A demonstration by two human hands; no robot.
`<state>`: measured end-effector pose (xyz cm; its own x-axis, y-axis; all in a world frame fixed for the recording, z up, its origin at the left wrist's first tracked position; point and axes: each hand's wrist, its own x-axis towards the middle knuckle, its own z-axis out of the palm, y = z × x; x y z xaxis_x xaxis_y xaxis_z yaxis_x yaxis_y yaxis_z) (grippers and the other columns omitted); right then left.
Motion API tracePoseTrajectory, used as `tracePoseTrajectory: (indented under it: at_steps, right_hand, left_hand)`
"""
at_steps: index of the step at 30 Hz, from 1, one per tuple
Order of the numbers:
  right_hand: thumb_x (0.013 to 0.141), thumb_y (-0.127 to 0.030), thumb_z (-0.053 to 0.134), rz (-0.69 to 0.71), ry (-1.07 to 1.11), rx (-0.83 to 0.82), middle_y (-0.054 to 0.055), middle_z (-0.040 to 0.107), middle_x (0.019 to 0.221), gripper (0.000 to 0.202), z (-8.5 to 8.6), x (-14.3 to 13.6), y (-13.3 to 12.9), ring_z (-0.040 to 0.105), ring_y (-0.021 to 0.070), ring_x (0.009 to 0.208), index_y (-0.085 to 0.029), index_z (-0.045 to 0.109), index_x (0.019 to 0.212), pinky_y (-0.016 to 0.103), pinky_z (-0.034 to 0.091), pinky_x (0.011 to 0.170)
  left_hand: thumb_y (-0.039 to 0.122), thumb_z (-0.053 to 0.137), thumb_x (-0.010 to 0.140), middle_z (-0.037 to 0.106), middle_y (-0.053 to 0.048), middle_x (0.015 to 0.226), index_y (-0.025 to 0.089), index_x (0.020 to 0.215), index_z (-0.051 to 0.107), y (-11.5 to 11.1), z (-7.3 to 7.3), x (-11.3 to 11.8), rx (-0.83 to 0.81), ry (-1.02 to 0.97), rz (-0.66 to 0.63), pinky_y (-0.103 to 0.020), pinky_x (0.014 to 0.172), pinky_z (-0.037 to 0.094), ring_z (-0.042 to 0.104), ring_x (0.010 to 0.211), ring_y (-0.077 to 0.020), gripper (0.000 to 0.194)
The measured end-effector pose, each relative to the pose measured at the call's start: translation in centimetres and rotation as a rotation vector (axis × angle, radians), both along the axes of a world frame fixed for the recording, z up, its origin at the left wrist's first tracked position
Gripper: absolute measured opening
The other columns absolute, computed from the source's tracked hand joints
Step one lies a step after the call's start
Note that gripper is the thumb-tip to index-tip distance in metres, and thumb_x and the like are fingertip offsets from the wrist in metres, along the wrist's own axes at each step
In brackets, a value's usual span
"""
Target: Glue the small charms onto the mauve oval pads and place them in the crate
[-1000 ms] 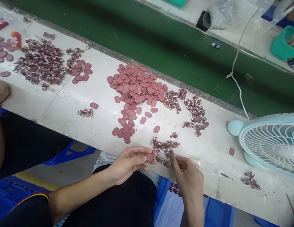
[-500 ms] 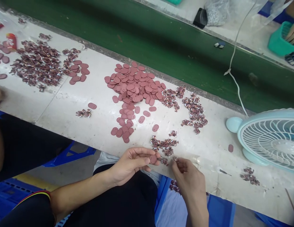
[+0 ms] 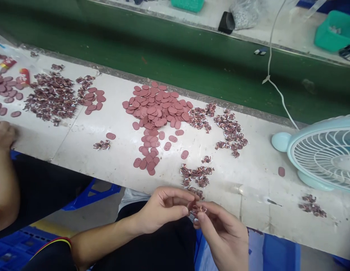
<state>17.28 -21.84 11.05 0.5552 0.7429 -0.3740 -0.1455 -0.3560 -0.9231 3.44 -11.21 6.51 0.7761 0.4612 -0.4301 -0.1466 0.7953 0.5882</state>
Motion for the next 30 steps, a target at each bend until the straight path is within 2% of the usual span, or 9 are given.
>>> tracePoseTrajectory:
  at_steps: [6,10,13,18,21,26,30]
  right_hand:
    - [0.085,-0.038,0.079,-0.043,-0.053,-0.021,0.007,0.08,0.089,0.017,-0.1,-0.3,0.4,0.071,0.0161,0.063,-0.024,0.082,0.093,0.027,0.064,0.06]
    - [0.086,-0.034,0.079,0.042,-0.099,0.025,0.007,0.08,0.088,0.012,-0.5,0.3,0.1,0.072,0.0161,0.065,-0.025,0.083,0.094,0.026,0.064,0.06]
    - [0.086,-0.034,0.079,0.048,-0.099,0.031,0.006,0.08,0.086,0.012,-0.3,0.6,0.2,0.071,0.0149,0.062,-0.025,0.083,0.094,0.025,0.063,0.06]
    - [0.084,-0.041,0.08,0.013,-0.019,-0.045,0.007,0.079,0.088,0.019,0.5,0.4,0.6,0.069,0.0149,0.062,-0.024,0.083,0.092,0.026,0.063,0.061]
    - [0.083,-0.043,0.081,0.001,0.033,-0.067,0.007,0.08,0.09,0.022,0.9,0.3,0.7,0.07,0.0153,0.066,-0.023,0.082,0.092,0.025,0.062,0.062]
    - [0.083,-0.042,0.082,-0.029,0.126,-0.056,0.004,0.077,0.081,0.021,1.0,0.2,1.1,0.068,0.0135,0.064,-0.022,0.08,0.09,0.024,0.06,0.063]
    - [0.084,-0.041,0.082,-0.052,0.172,-0.045,0.003,0.075,0.078,0.02,1.0,0.0,1.3,0.067,0.0136,0.065,-0.022,0.079,0.089,0.025,0.06,0.063]
  left_hand:
    - [0.018,0.087,0.081,0.085,-0.007,0.103,0.022,0.103,0.083,0.2,0.3,0.1,-0.008,-0.023,0.017,-0.031,0.09,0.061,0.079,0.097,-0.0209,0.022]
    - [0.015,0.087,0.079,0.085,-0.006,0.105,0.022,0.101,0.083,-0.1,0.1,0.1,-0.075,-0.023,0.024,-0.03,0.09,0.061,0.08,0.099,-0.0202,0.023]
    - [0.015,0.088,0.079,0.085,-0.005,0.101,0.022,0.101,0.082,-0.2,0.0,0.2,-0.105,-0.024,0.008,-0.029,0.087,0.06,0.08,0.096,-0.019,0.023]
    - [0.018,0.088,0.079,0.084,-0.006,0.099,0.018,0.083,0.081,-0.1,-0.1,0.3,-0.066,0.008,-0.005,-0.028,0.081,0.059,0.078,0.087,-0.0183,0.008]
    - [0.019,0.085,0.082,0.084,-0.008,0.102,0.017,0.08,0.082,-0.2,0.0,0.3,-0.018,0.012,-0.025,-0.031,0.082,0.06,0.078,0.088,-0.0203,0.004]
    - [0.019,0.083,0.084,0.084,-0.008,0.098,0.017,0.079,0.084,-0.3,0.2,0.5,0.025,-0.002,0.01,-0.031,0.082,0.06,0.077,0.087,-0.02,0.006]
    - [0.02,0.083,0.085,0.083,-0.007,0.087,0.016,0.078,0.083,-0.3,0.5,0.6,0.041,-0.042,0.048,-0.032,0.081,0.06,0.076,0.08,-0.0188,0.008]
